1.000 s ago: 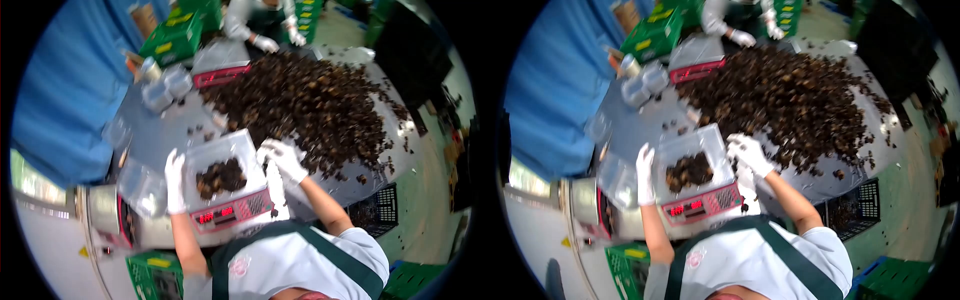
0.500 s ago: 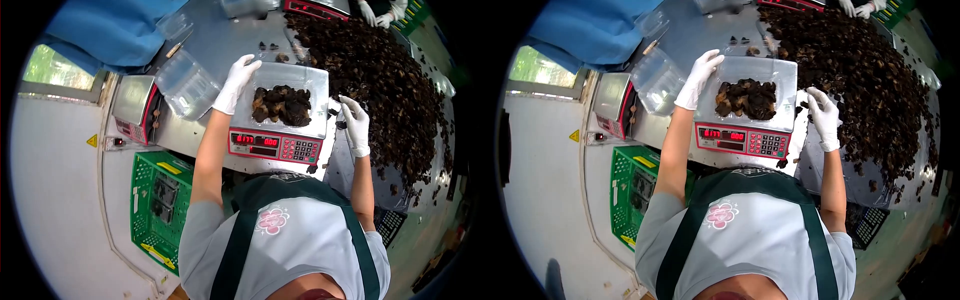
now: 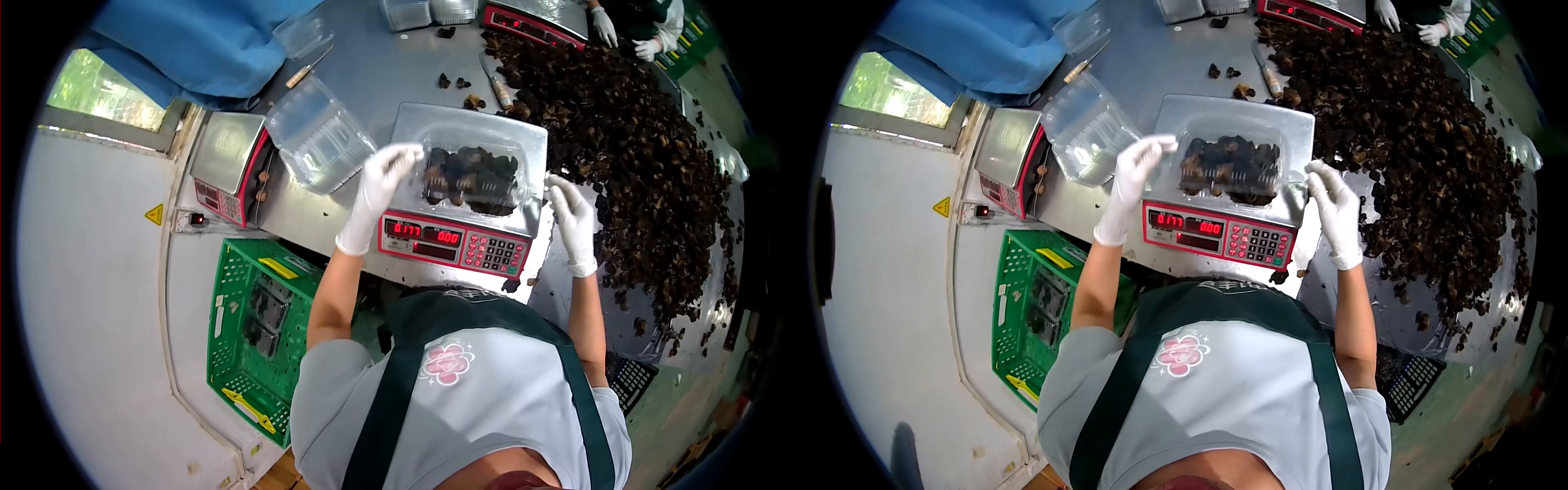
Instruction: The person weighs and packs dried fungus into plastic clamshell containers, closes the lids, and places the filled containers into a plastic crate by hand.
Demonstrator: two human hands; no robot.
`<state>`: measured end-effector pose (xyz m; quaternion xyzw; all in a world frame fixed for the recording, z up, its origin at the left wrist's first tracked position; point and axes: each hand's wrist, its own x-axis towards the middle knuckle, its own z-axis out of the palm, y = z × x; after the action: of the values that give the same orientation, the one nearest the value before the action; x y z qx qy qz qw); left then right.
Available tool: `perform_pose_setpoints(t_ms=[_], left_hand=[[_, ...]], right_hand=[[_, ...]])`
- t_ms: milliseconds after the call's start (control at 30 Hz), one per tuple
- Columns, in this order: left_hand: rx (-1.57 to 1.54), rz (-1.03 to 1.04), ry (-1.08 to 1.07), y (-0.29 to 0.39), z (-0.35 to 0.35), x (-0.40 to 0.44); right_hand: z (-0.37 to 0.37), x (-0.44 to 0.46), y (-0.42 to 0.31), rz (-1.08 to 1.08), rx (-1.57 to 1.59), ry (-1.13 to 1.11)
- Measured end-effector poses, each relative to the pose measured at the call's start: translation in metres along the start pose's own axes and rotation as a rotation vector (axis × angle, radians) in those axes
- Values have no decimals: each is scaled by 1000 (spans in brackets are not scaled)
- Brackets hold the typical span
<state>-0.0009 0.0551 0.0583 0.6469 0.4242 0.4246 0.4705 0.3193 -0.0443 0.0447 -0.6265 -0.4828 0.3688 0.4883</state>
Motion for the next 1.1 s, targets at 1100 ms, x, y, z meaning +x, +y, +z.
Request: perform_pose_setpoints(t_ms=[1100], left_hand=[[147,236,109,-31,45,-57]], right_hand=[[0,-15,-11,-918,-546,55]])
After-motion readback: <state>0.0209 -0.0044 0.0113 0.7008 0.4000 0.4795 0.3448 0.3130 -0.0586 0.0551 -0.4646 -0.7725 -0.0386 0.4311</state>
